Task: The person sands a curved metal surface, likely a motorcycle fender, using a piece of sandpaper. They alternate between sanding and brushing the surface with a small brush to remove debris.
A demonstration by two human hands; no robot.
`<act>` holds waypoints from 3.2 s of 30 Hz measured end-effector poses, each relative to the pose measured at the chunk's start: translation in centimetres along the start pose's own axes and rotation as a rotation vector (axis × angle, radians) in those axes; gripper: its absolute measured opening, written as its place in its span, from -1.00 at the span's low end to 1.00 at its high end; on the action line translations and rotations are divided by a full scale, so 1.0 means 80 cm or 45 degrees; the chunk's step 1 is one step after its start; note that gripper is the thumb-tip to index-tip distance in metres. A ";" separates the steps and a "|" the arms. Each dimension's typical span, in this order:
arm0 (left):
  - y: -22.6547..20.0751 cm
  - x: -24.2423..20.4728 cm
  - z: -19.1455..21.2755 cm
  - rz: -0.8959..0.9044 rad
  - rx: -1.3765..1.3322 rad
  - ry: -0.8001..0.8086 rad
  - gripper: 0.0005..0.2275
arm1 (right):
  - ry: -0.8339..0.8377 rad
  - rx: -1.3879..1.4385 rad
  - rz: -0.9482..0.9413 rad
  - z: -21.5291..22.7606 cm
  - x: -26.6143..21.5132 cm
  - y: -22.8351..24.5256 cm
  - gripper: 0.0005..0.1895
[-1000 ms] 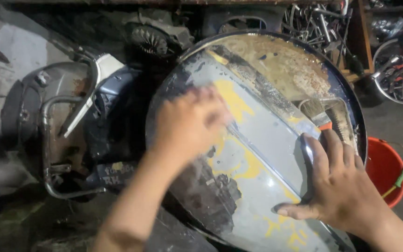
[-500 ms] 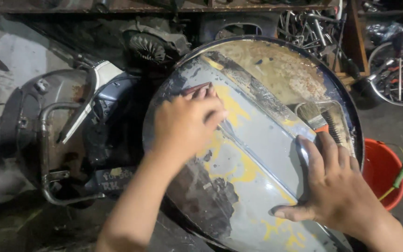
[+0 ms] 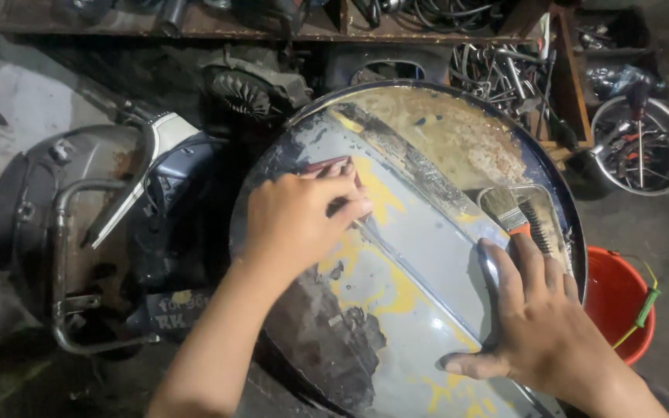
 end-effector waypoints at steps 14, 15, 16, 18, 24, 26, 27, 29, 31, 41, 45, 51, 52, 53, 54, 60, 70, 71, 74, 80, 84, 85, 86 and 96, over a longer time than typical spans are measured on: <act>-0.014 0.002 -0.004 -0.065 -0.052 -0.014 -0.89 | 0.039 0.106 -0.058 0.001 0.000 0.002 0.99; -0.001 0.007 0.006 -0.011 -0.053 -0.021 -0.89 | -0.010 0.119 -0.026 0.002 -0.003 0.004 0.97; 0.013 0.013 0.017 0.040 -0.051 -0.031 -0.89 | -0.065 0.133 0.007 0.004 -0.004 0.006 0.96; 0.009 0.006 0.002 0.032 -0.009 -0.068 -0.94 | -0.053 0.131 0.011 0.006 -0.002 0.005 0.96; 0.024 0.014 0.010 0.073 -0.193 -0.095 -0.85 | -0.009 0.130 0.013 0.010 -0.001 0.010 0.91; 0.035 0.012 0.012 0.227 -0.211 -0.119 -0.70 | -0.002 0.124 0.003 0.009 -0.002 0.009 0.92; 0.024 0.009 0.005 0.163 -0.046 -0.039 -0.79 | -0.001 0.122 0.005 0.007 -0.004 0.008 0.93; 0.007 0.006 0.003 0.098 0.125 0.021 -0.85 | -0.017 0.113 0.013 0.007 0.000 0.005 0.94; -0.012 -0.004 0.003 0.031 -0.149 0.037 -0.80 | -0.017 0.125 0.000 0.003 -0.002 0.004 0.92; -0.018 -0.010 0.002 -0.132 -0.058 -0.075 -0.86 | -0.127 0.153 0.086 0.009 -0.004 0.010 0.88; 0.016 0.001 0.000 0.055 0.202 -0.066 -0.84 | -0.016 0.099 0.028 0.009 -0.002 0.010 0.93; -0.041 -0.010 -0.020 -0.169 0.032 0.138 -0.82 | -0.063 0.165 0.021 0.009 -0.004 0.010 0.88; -0.033 -0.006 -0.018 -0.075 0.055 0.276 -0.84 | -0.064 0.140 0.042 0.011 -0.003 0.011 0.89; -0.026 -0.009 -0.016 -0.070 0.050 0.277 -0.84 | -0.058 0.136 0.046 0.013 -0.003 0.012 0.89; -0.018 -0.010 -0.002 -0.040 0.000 0.012 -0.87 | -0.048 0.145 0.024 0.013 -0.003 0.013 0.88; -0.064 -0.025 -0.036 -0.244 0.137 -0.021 -0.78 | -0.123 0.201 0.045 0.010 -0.006 0.008 0.86; -0.056 -0.019 -0.028 -0.209 -0.069 -0.026 -0.85 | -0.118 0.171 0.054 0.015 -0.006 0.012 0.86; -0.043 -0.011 -0.016 -0.209 -0.068 -0.024 -0.85 | -0.117 0.174 0.054 0.017 -0.006 0.014 0.86; -0.006 0.004 0.011 -0.032 -0.021 -0.119 -0.81 | -0.044 0.170 0.019 0.018 -0.003 0.014 0.85; -0.006 0.006 0.005 0.100 -0.009 0.053 -0.82 | -0.116 0.189 0.053 0.019 -0.006 0.015 0.84; -0.001 0.016 0.013 0.152 0.004 0.028 -0.71 | -0.096 0.185 0.052 0.015 -0.006 0.014 0.85; -0.013 0.014 0.012 0.066 0.072 0.066 -0.74 | -0.145 0.179 0.079 0.017 -0.007 0.015 0.83; -0.012 0.019 0.017 0.059 0.077 0.062 -0.74 | -0.153 0.182 0.076 0.017 -0.006 0.015 0.83; -0.011 0.023 0.024 0.111 -0.061 0.086 -0.51 | -0.106 0.146 0.055 0.017 -0.003 0.016 0.87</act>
Point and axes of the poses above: each hand's wrist, its own x-axis towards the middle knuckle, its own z-axis out of the back of the hand, y = z × x, the point moved 5 cm from there along x, towards the middle knuckle, and after that the axes turned 15 degrees about x, right-handed, at the moved point
